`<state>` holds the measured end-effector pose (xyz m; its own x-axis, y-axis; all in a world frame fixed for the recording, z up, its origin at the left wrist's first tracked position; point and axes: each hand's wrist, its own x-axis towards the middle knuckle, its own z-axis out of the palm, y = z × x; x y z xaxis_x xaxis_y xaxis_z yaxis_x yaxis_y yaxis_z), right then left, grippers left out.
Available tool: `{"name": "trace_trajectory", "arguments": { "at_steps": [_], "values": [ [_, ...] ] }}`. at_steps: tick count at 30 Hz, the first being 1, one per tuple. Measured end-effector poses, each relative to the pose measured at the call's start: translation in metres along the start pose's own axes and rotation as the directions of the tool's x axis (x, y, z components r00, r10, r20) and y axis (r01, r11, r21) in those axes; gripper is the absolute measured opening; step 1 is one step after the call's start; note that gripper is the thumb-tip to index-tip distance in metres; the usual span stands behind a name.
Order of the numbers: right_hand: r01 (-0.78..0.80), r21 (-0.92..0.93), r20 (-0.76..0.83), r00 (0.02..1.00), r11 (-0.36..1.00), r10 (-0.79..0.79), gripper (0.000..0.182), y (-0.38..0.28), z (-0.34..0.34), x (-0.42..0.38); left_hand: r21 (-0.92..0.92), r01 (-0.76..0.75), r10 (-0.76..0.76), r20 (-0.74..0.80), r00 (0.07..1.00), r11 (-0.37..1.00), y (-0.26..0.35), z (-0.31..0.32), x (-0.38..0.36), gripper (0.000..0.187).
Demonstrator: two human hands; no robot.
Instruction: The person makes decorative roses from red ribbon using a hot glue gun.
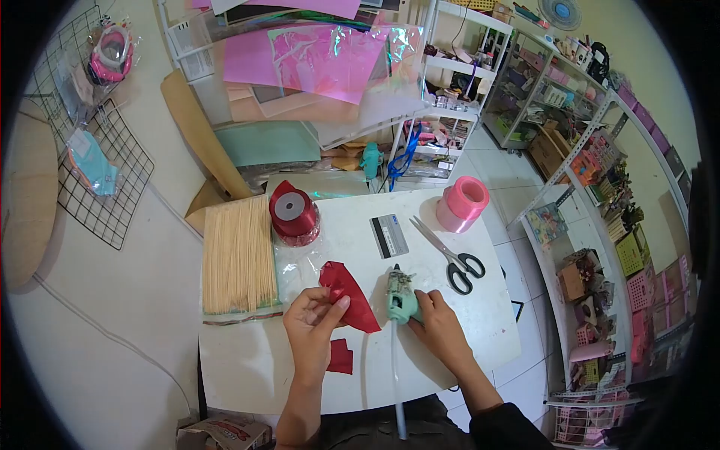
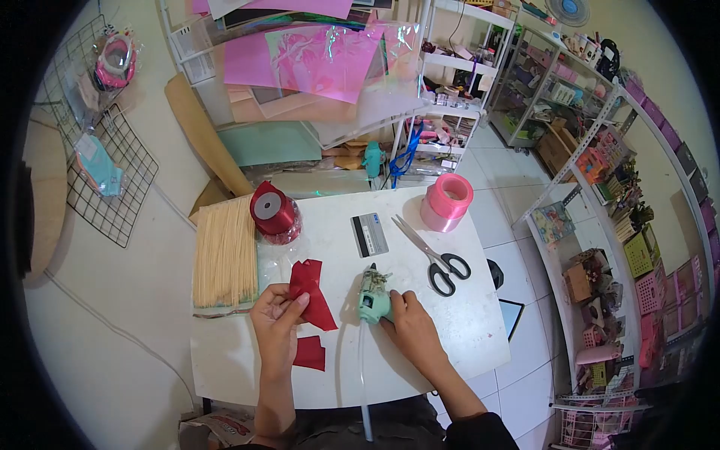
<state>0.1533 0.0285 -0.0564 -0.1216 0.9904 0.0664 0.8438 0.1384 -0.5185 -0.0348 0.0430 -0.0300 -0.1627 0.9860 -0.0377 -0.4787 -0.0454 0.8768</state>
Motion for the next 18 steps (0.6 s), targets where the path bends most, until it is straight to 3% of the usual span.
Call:
{"name": "trace_trajectory", "arguments": {
  "at_steps": [5, 7, 11, 13, 14, 15, 17, 18],
  "values": [
    [0.038, -0.139, 0.016, 0.999, 0.990, -0.036, 0.048, -0.001, 0.007, 0.007, -0.016, -0.016, 0.016, 0.000, 1.000, 1.000, -0.003, -0.002, 0.002, 0.015],
    [0.180, -0.292, -0.012, 0.981, 0.939, -0.191, 0.049, 0.001, 0.004, 0.006, 0.011, 0.010, -0.010, 0.008, 1.000, 1.000, -0.002, -0.002, 0.002, 0.017],
    [0.224, -0.254, -0.118, 0.958, 0.941, -0.260, 0.045, -0.004, -0.012, 0.003, -0.035, 0.052, -0.050, 0.053, 0.997, 0.998, 0.000, 0.003, 0.000, 0.022],
    [0.415, 0.093, -0.408, 0.845, 0.905, -0.346, 0.035, -0.014, -0.026, -0.007, 0.010, 0.065, -0.066, 0.087, 0.994, 0.998, 0.000, 0.006, -0.003, 0.027],
    [0.504, 0.120, -0.475, 0.785, 0.855, -0.397, 0.034, -0.019, -0.028, -0.008, 0.010, 0.074, -0.074, 0.090, 0.993, 0.997, 0.001, 0.008, -0.005, 0.027],
    [0.495, 0.119, -0.476, 0.789, 0.861, -0.388, 0.034, -0.020, -0.028, -0.008, 0.041, 0.085, -0.090, 0.137, 0.987, 0.996, 0.004, 0.010, -0.006, 0.027],
    [0.659, 0.005, -0.473, 0.664, 0.752, -0.579, 0.033, -0.021, -0.029, -0.006, 0.074, 0.093, -0.105, 0.188, 0.976, 0.993, 0.003, 0.012, -0.006, 0.028],
    [0.668, -0.070, -0.462, 0.637, 0.741, -0.617, 0.032, -0.019, -0.026, -0.005, 0.108, 0.106, -0.127, 0.206, 0.970, 0.988, 0.001, 0.011, -0.006, 0.029]
  ]
}}
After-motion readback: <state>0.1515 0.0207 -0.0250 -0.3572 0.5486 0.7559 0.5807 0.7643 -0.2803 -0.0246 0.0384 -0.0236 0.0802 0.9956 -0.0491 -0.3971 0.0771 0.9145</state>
